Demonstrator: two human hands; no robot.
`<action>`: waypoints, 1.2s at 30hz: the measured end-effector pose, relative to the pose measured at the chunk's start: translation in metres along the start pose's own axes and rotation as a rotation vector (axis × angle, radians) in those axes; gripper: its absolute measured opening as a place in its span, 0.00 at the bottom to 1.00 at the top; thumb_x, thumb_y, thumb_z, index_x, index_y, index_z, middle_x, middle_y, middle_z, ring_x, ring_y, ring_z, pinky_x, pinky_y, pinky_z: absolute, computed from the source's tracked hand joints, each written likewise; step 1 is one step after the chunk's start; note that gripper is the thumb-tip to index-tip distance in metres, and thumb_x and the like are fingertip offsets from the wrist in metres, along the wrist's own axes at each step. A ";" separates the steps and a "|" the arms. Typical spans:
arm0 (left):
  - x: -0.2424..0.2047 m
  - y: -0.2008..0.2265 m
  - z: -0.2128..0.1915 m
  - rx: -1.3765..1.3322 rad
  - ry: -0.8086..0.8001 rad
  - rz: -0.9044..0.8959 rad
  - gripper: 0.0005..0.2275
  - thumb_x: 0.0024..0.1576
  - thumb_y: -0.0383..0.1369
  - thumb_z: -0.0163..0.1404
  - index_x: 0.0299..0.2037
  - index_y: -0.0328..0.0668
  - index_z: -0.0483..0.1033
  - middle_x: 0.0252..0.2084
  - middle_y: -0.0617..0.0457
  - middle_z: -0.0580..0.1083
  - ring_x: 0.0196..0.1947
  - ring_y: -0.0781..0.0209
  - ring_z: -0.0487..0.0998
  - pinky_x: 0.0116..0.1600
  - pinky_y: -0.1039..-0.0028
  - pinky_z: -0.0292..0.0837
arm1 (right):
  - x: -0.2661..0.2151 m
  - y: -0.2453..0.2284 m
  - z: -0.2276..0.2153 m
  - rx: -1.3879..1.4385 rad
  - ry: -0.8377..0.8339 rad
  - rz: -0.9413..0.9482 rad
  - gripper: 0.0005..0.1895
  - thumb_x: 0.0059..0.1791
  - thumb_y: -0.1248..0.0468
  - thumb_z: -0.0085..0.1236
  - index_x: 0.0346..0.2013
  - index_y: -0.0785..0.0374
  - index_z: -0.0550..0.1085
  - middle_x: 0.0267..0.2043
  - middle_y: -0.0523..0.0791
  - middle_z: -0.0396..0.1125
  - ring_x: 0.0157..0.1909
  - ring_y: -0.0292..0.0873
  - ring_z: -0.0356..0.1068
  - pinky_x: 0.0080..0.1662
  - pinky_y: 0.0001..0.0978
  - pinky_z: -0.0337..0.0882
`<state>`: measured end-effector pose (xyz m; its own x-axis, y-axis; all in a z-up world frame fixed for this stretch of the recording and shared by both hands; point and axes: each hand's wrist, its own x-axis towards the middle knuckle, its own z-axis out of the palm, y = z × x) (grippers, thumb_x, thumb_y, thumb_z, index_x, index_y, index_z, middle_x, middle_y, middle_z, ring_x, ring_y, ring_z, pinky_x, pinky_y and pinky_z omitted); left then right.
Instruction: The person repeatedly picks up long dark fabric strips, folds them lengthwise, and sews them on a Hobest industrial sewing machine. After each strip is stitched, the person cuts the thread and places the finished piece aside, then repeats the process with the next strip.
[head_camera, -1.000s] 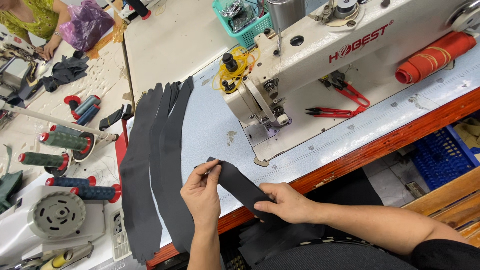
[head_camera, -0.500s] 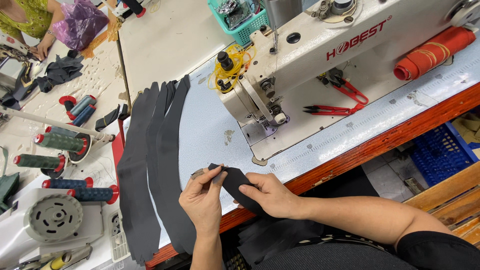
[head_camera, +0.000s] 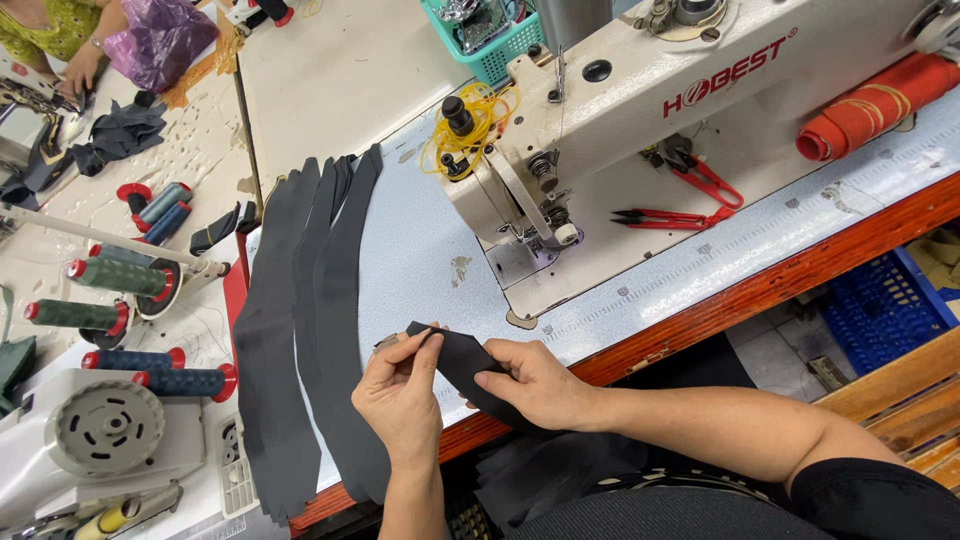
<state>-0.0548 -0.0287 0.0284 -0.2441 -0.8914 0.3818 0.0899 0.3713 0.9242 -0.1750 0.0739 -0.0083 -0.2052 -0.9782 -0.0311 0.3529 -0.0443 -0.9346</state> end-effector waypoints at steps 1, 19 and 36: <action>0.000 0.003 0.002 0.000 0.002 -0.001 0.06 0.50 0.18 0.63 0.35 0.33 0.83 0.30 0.51 0.78 0.35 0.65 0.78 0.54 0.76 0.77 | 0.001 0.001 -0.002 -0.001 -0.001 0.001 0.06 0.54 0.70 0.52 0.32 0.65 0.69 0.33 0.49 0.76 0.37 0.44 0.81 0.37 0.27 0.80; 0.001 0.005 0.006 -0.097 0.090 -0.095 0.19 0.52 0.17 0.61 0.55 0.33 0.77 0.35 0.53 0.74 0.38 0.57 0.85 0.52 0.75 0.84 | 0.041 0.033 -0.047 -0.605 0.103 -0.657 0.15 0.58 0.65 0.43 0.56 0.69 0.71 0.45 0.50 0.76 0.35 0.41 0.78 0.39 0.28 0.82; 0.069 -0.103 0.049 -0.034 -0.314 -0.625 0.16 0.50 0.17 0.61 0.48 0.38 0.82 0.26 0.55 0.73 0.29 0.65 0.74 0.33 0.77 0.72 | -0.047 0.017 -0.082 -0.887 -0.777 -0.791 0.21 0.48 0.72 0.49 0.56 0.67 0.75 0.48 0.55 0.73 0.57 0.61 0.72 0.65 0.65 0.62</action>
<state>-0.1285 -0.1161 -0.0408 -0.5268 -0.8160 -0.2379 -0.1293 -0.1997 0.9713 -0.2336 0.1360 -0.0516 0.5728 -0.6297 0.5247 -0.3571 -0.7679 -0.5317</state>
